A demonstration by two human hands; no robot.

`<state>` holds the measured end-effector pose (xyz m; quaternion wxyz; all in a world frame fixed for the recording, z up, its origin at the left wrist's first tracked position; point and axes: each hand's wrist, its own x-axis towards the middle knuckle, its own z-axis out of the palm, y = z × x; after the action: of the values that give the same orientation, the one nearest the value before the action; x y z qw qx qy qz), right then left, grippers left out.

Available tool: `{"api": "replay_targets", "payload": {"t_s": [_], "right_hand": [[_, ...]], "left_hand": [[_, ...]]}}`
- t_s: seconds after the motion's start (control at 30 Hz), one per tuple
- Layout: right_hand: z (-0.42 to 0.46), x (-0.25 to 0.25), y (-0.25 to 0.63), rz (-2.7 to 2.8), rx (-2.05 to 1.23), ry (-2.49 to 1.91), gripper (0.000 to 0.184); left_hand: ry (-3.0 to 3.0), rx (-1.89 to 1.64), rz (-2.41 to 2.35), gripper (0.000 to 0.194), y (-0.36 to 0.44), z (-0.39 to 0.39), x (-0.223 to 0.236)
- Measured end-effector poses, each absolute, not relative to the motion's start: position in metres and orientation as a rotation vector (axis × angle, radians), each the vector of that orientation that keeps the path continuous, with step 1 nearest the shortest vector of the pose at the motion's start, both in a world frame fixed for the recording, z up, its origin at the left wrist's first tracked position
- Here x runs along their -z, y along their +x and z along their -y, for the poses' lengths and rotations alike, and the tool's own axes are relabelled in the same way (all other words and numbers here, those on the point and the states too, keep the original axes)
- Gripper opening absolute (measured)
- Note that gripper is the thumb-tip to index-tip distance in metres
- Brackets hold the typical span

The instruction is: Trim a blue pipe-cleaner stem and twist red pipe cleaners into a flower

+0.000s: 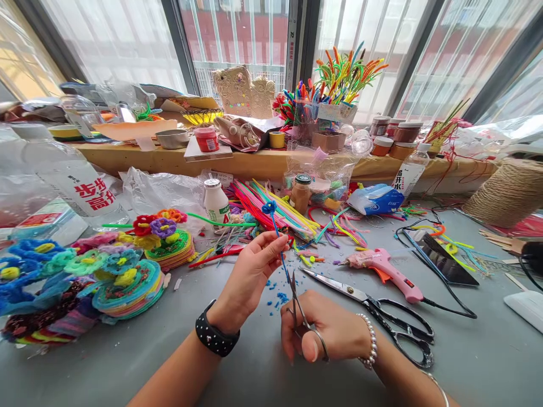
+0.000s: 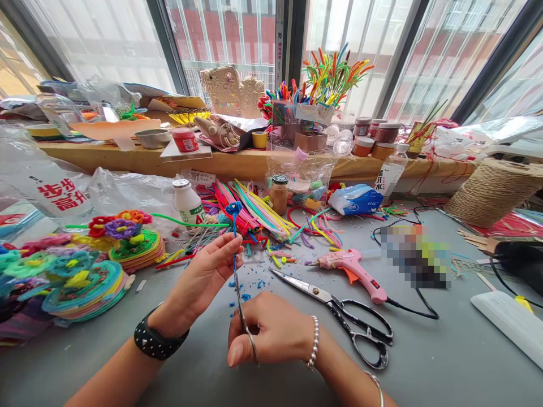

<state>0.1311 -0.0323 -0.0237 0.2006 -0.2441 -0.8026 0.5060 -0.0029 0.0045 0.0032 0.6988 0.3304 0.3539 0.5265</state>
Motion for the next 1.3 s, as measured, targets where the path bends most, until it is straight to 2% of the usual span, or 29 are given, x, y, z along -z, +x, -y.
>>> {"api": "replay_targets", "payload": {"t_s": [0.47,1.3], "right_hand": [[0.031,0.030,0.130,2.359,-1.279,-0.756,0.078],[0.031,0.032,0.129,2.375,-1.269,-0.782,0.074]], "left_hand": [[0.708,-1.217,-0.765,0.016,-0.007,-0.007,-0.003],[0.726,-1.210,-0.754,0.015,-0.005,-0.005,-0.003]]}}
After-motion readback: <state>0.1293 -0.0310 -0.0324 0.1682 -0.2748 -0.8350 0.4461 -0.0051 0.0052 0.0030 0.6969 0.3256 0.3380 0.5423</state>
